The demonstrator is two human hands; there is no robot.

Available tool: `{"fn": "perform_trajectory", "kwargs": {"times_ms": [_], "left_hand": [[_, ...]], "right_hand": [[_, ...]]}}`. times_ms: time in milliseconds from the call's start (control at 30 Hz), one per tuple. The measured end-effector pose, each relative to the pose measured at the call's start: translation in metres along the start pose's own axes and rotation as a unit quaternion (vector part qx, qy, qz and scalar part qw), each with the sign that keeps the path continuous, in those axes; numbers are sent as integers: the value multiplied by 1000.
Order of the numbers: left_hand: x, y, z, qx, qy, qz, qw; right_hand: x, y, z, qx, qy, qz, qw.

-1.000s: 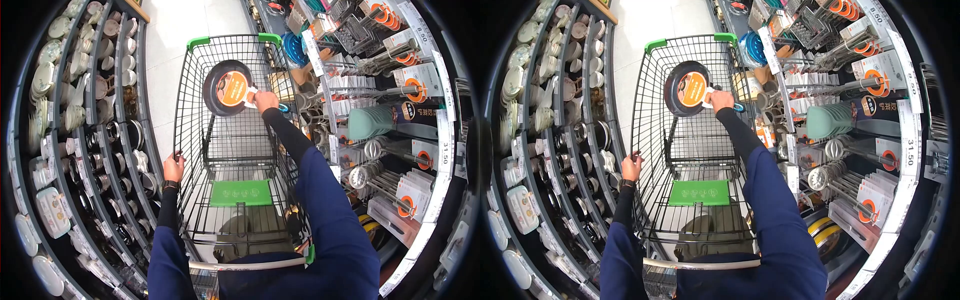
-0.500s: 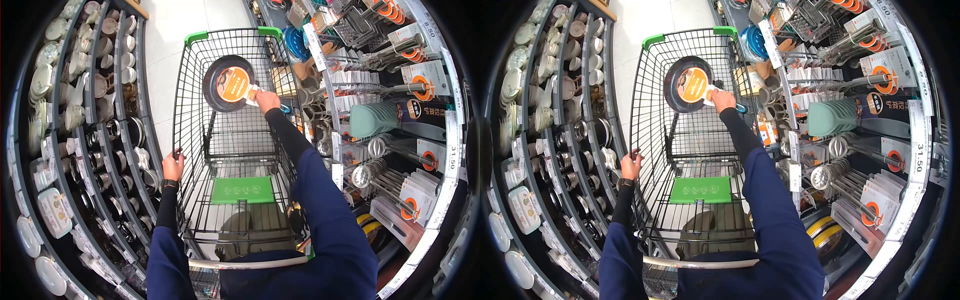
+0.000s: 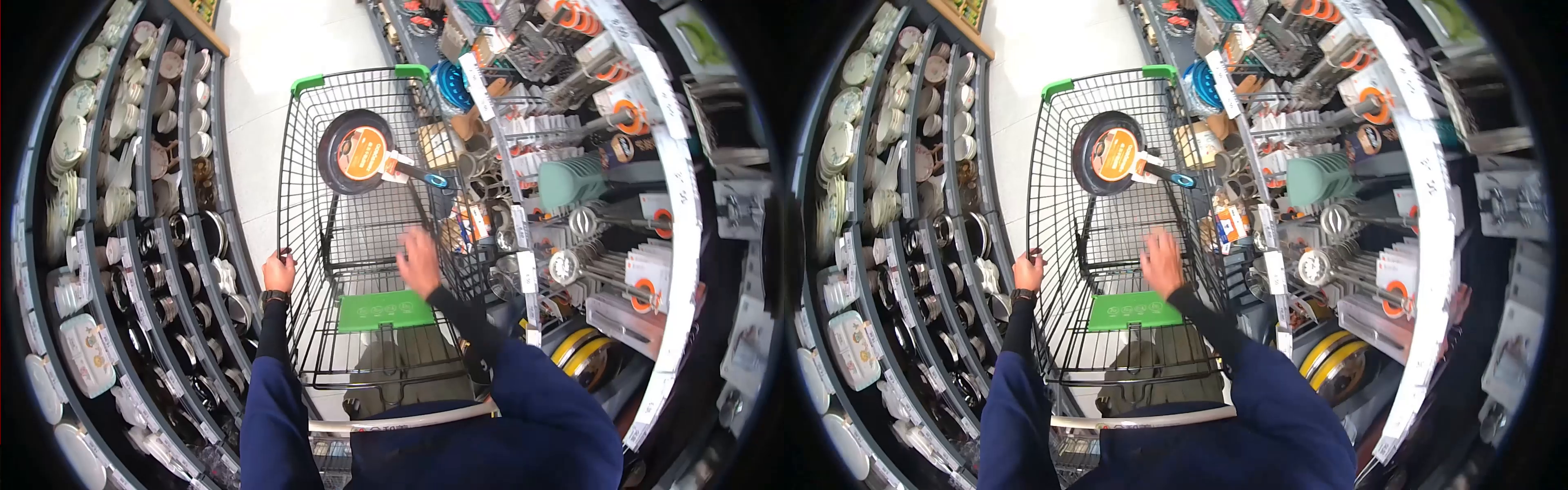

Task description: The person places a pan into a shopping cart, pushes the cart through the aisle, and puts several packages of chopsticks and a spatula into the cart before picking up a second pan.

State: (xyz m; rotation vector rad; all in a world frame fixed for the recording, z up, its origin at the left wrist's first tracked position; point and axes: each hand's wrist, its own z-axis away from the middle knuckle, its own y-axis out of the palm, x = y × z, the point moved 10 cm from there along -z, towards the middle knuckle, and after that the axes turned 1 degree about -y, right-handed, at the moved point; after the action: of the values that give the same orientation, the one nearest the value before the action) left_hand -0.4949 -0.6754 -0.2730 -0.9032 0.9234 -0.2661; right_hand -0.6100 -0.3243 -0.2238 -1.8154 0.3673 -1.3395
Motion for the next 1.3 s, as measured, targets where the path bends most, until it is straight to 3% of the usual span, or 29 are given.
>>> {"fn": "perform_trajectory", "kwargs": {"times_ms": [67, 200, 333, 467, 500, 533, 600, 667, 867, 967, 1033, 1133, 1200, 1300], "left_hand": [[0, -3, 0, -12, 2, -32, 999], [12, 3, -9, -15, 23, -17, 999], [18, 11, -21, -7, 54, -35, 998], [24, 18, -27, 7, 83, -1, 997], [36, 23, -32, 17, 58, 32, 998], [34, 25, -31, 49, 55, -24, 997], [48, 31, -34, 22, 40, 74, 996], [49, 32, -30, 37, 56, 50, 997], [51, 25, -6, 31, 48, 109, 992], [73, 39, -16, 71, 4, 125, 990], [86, 41, -31, 50, -22, 153, 987], [33, 1, 21, -7, 56, -174, 983], [-51, -36, 113, -53, 247, -70, 965], [-143, -45, 271, 10, 380, 78, 922]], "right_hand": [[23, -20, 66, 31, 28, -61, 997], [80, -112, 159, -11, 58, -103, 993], [90, -188, 240, -111, 116, 0, 987], [83, -208, 321, -177, 221, 122, 951], [84, -201, 335, -188, 204, 148, 949], [86, -200, 345, -206, 209, 152, 944], [97, -198, 356, -243, 182, 170, 938], [96, -201, 363, -279, 174, 178, 927], [86, -195, 381, -281, 141, 182, 932], [85, -200, 379, -275, 133, 174, 936], [86, -203, 377, -276, 121, 177, 937], [77, -211, 374, -275, 116, 182, 937], [70, -209, 368, -272, 110, 177, 939], [63, -213, 357, -254, 111, 200, 940]]}}
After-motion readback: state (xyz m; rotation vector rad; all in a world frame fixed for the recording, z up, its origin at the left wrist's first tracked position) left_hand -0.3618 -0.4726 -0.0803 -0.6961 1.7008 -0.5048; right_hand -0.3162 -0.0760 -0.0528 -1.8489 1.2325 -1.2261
